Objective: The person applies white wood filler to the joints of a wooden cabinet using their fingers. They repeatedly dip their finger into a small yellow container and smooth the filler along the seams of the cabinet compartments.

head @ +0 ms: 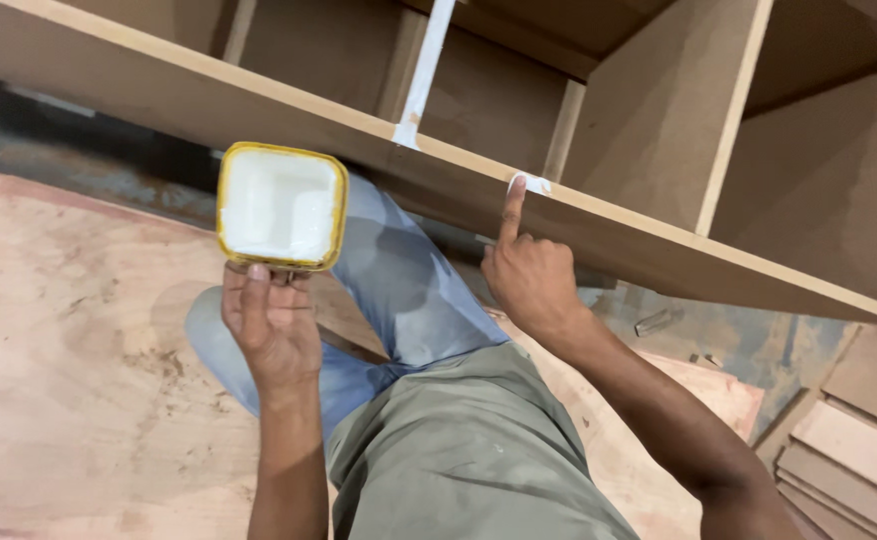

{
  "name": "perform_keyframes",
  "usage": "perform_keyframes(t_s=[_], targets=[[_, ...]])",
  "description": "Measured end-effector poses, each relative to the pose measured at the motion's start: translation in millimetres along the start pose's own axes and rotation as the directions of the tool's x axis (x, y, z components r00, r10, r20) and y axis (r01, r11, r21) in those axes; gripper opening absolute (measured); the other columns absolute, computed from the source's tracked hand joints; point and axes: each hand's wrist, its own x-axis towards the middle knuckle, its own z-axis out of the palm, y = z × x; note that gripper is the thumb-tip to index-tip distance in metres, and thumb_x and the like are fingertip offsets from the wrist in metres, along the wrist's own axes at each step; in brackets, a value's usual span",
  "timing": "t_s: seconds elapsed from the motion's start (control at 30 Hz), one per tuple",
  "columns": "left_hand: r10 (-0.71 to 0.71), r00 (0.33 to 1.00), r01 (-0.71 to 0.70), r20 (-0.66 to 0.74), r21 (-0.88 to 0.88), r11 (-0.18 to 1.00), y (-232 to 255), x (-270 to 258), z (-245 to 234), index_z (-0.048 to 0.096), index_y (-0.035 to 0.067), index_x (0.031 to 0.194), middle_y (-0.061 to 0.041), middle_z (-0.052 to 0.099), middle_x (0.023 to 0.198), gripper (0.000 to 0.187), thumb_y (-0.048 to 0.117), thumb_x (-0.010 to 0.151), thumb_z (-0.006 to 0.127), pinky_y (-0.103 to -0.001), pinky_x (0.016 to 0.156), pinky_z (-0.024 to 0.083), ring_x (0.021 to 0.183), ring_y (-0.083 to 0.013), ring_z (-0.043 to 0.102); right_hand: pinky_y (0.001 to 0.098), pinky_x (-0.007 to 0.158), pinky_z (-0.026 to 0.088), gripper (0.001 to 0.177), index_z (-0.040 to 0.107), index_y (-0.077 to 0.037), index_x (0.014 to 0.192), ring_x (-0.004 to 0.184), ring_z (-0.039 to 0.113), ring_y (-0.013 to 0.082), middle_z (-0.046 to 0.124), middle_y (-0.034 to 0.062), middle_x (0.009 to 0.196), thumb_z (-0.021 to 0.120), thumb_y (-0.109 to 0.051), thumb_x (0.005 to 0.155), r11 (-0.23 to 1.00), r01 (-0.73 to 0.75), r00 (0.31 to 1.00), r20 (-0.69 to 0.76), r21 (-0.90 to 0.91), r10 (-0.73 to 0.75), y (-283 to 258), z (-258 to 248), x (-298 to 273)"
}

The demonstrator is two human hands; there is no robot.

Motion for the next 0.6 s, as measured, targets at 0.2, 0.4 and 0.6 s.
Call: perform_keyframes(t_s=[0.2,0.4,0.6], targets=[[0.001,1.000,-0.001,-0.013,0.014,1.000,-4,1,-4,0.056,0.000,0.133,-0.010,0.064,0.123,0.028,0.012,0.108,0.062,-0.036,0.104,0.051,0.111,-0.0172,0.062,0.0494,0.045,0.051,0.075,0.036,0.017,0.144,0.043,0.062,0.0369,0.063,0.0173,0.052,0.062,-0.032,0.094,0.984,-0.052,0.998,0.042,0.169,0.045,-1,-30,14],[-0.001,1.000,0.002,-0.029,0.047,0.999,-4,3,0,0.055,0.001,0.131,-0.010,0.065,0.123,0.030,0.014,0.105,0.061,-0.034,0.103,0.051,0.111,-0.0168,0.063,0.0450,0.066,0.057,0.048,0.057,-0.002,0.133,0.065,0.070,0.0334,0.073,0.0178,0.078,0.061,-0.034,0.097,0.703,-0.128,0.991,0.116,0.699,0.066,19,-66,26],[-0.002,0.997,0.004,-0.072,0.021,1.000,-6,6,4,0.055,0.001,0.134,-0.008,0.064,0.123,0.033,0.014,0.105,0.062,-0.034,0.101,0.051,0.111,-0.0162,0.062,0.0577,0.120,0.027,0.070,0.050,-0.016,0.155,0.149,0.021,0.0461,0.019,0.0219,0.165,0.069,-0.046,0.094,0.865,0.408,0.912,-0.177,0.291,-0.370,27,-84,74]])
